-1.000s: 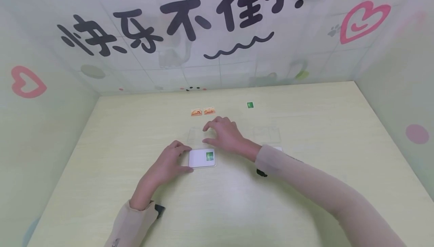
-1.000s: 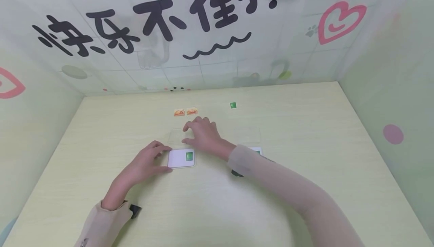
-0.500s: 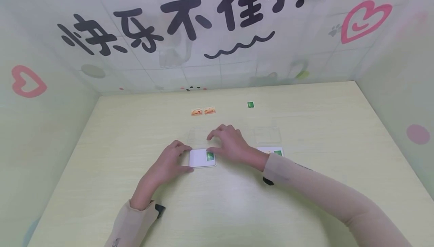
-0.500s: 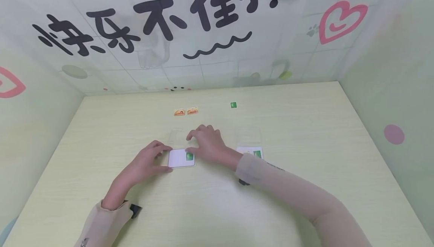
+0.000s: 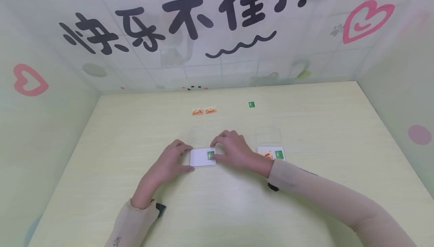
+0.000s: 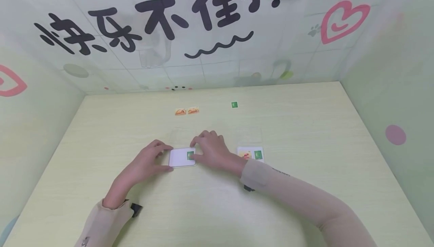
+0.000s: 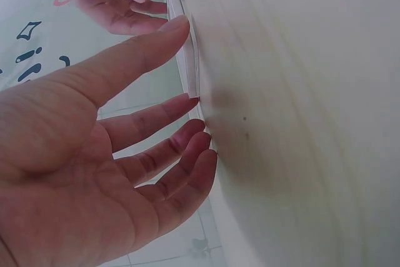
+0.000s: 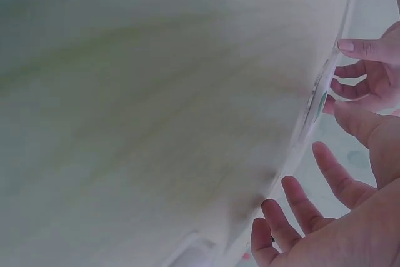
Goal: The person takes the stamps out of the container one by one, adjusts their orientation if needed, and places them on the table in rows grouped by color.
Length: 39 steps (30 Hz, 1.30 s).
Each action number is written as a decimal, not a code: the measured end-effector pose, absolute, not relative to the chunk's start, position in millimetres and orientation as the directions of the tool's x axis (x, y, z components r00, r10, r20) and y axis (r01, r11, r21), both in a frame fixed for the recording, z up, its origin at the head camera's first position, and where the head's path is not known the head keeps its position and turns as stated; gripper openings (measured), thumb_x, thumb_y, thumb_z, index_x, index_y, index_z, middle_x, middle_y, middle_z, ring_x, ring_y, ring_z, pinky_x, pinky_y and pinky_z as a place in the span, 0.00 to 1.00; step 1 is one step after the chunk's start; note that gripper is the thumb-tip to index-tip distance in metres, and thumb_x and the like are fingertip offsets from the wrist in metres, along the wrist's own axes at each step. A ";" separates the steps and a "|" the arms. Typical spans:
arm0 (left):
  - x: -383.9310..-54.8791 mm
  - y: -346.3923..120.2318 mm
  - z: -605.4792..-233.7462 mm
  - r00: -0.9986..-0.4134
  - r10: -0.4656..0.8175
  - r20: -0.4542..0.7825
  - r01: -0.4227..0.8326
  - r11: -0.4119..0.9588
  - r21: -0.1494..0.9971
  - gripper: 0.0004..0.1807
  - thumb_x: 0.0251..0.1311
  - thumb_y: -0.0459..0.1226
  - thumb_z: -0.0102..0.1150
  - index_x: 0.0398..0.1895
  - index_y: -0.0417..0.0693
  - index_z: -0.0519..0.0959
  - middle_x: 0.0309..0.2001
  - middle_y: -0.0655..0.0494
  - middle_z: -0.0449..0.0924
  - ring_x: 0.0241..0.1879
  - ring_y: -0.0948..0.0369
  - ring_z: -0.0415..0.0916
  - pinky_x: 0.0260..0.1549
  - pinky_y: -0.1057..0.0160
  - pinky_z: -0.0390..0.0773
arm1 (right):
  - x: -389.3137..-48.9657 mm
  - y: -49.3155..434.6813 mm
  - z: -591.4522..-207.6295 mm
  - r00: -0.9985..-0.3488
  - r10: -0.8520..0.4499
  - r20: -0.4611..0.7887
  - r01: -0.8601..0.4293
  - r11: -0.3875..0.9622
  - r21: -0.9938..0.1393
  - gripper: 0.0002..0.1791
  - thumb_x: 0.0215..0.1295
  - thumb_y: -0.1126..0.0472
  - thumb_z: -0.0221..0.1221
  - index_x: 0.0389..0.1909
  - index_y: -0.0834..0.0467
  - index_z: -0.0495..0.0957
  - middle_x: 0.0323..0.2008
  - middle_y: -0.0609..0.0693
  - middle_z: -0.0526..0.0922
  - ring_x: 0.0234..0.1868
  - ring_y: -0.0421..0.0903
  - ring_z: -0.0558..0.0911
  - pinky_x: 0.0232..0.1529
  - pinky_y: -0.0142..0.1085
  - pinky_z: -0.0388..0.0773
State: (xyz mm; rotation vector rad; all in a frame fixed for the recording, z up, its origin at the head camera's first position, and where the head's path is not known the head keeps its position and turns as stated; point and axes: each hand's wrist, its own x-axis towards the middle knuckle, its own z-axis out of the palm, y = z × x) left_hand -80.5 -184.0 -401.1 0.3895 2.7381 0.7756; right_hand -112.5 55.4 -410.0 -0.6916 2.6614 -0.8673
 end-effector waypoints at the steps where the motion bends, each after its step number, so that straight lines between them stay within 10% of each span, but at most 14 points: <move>1: -80.5 -184.0 -401.1 -0.928 0.326 -0.181 0.183 0.821 0.541 0.32 0.54 0.33 0.80 0.61 0.31 0.80 0.55 0.40 0.78 0.49 0.49 0.75 0.54 0.47 0.79 | -112.1 55.8 -410.7 -0.853 -0.514 -0.094 -0.361 0.710 -0.605 0.17 0.65 0.52 0.74 0.52 0.52 0.88 0.60 0.56 0.82 0.60 0.58 0.76 0.58 0.55 0.72; 39: -80.6 -182.1 -399.9 -0.926 0.333 -0.175 0.195 0.822 0.536 0.32 0.54 0.32 0.80 0.62 0.30 0.79 0.56 0.38 0.78 0.50 0.47 0.76 0.55 0.45 0.79 | -108.7 51.6 -417.6 -0.879 -0.467 -0.098 -0.336 0.750 -0.569 0.14 0.61 0.53 0.77 0.45 0.51 0.89 0.62 0.55 0.81 0.63 0.59 0.74 0.60 0.57 0.72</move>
